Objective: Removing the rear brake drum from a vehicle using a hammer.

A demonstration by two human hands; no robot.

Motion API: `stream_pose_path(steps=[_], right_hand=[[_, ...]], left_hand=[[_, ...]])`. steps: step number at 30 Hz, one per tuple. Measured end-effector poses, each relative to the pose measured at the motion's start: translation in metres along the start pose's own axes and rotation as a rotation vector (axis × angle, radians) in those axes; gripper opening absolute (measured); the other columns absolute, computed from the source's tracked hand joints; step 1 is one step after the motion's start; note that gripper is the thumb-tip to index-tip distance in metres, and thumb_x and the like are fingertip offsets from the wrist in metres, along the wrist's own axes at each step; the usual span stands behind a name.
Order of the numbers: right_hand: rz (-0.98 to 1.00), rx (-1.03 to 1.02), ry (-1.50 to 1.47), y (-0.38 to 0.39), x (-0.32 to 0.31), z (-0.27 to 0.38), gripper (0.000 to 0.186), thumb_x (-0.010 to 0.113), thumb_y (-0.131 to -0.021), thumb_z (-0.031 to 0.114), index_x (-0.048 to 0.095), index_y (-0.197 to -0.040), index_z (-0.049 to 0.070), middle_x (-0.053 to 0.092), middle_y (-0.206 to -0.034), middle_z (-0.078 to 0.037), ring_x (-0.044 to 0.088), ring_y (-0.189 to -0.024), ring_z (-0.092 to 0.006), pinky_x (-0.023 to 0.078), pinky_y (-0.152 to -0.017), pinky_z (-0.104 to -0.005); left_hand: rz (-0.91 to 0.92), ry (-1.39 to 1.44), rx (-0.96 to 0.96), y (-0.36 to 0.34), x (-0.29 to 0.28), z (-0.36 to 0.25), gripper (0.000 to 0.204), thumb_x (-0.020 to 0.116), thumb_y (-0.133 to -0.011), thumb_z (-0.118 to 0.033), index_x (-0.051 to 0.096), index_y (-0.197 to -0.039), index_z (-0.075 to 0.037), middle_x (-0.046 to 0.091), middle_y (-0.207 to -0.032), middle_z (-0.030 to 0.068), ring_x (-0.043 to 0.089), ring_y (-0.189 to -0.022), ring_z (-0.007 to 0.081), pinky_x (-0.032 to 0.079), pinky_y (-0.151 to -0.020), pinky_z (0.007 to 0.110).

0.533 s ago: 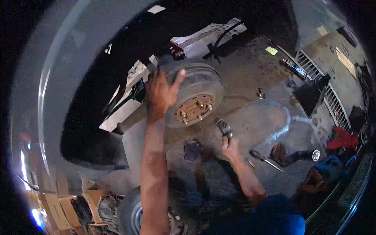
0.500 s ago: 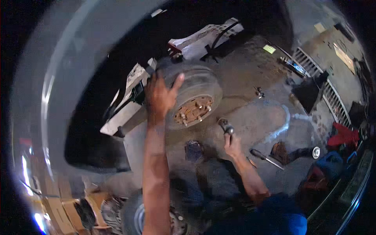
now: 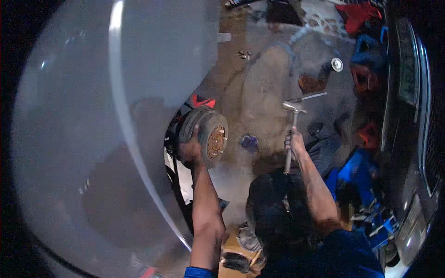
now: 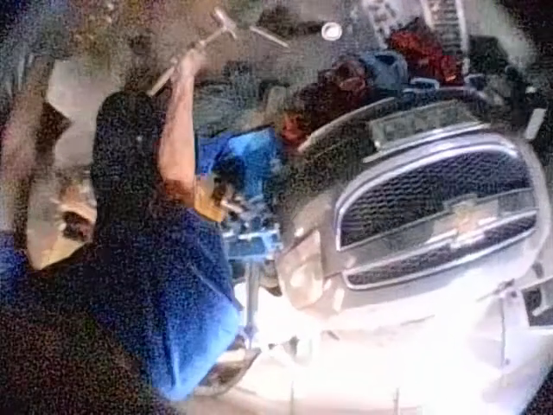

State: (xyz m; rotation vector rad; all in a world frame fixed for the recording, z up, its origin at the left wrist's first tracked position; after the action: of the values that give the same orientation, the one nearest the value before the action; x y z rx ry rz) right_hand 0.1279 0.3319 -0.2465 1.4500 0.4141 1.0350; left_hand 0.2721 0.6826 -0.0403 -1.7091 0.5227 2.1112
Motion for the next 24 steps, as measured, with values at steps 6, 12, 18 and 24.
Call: stream_pose_path(steps=[6, 12, 18, 24], right_hand=[[-0.382, -0.128, -0.605, 0.028, -0.025, -0.08, 0.035, 0.05, -0.098, 0.05, 0.047, -0.094, 0.015, 0.041, -0.067, 0.003, 0.039, -0.051, -0.0082, 0.036, -0.043, -0.0237], [-0.469, 0.029, -0.501, 0.064, 0.125, -0.168, 0.044, 0.044, -0.099, 0.053, 0.047, -0.11, 0.01, 0.05, -0.074, -0.004, 0.049, -0.051, -0.0177, 0.045, -0.043, -0.0322], [-0.327, 0.34, -0.575, 0.086, 0.233, -0.235, 0.04, 0.039, -0.101, 0.05, 0.05, -0.105, 0.012, 0.044, -0.057, -0.001, 0.047, -0.044, -0.0167, 0.038, -0.038, -0.0326], [-0.763, -0.167, -0.361, 0.085, 0.036, -0.184, 0.054, 0.043, -0.1, 0.053, 0.063, -0.093, 0.003, 0.05, -0.063, -0.002, 0.042, -0.053, -0.0149, 0.038, -0.05, -0.0339]], left_hand=[[-0.132, 0.018, 0.023, 0.018, -0.025, -0.008, 0.112, 0.077, -0.05, -0.079, 0.059, -0.12, 0.006, 0.063, -0.113, 0.0256, 0.062, -0.106, 0.0396, 0.048, -0.096, 0.048], [-0.071, 0.214, 0.172, -0.025, -0.013, 0.013, 0.075, 0.078, -0.07, -0.062, 0.068, -0.109, 0.001, 0.068, -0.111, 0.0193, 0.064, -0.103, 0.0335, 0.048, -0.093, 0.045], [0.016, 0.207, 0.15, 0.031, -0.012, -0.014, 0.071, 0.076, -0.072, -0.061, 0.069, -0.108, 0.0, 0.068, -0.112, 0.0192, 0.063, -0.106, 0.0352, 0.046, -0.095, 0.044], [-0.196, 0.017, 0.095, -0.011, -0.032, 0.008, 0.093, 0.074, -0.063, -0.073, 0.065, -0.114, 0.004, 0.064, -0.118, 0.022, 0.06, -0.109, 0.0408, 0.044, -0.096, 0.05]])
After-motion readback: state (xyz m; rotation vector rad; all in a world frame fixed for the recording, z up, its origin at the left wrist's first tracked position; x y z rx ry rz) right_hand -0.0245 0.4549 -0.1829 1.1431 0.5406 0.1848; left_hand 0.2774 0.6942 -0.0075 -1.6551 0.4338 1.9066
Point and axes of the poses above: each hand's wrist, its own y-axis away from the middle knuckle, its own x-axis out of the palm, z = x × y, the point moved 5 cm from there along -y, towards the middle knuckle
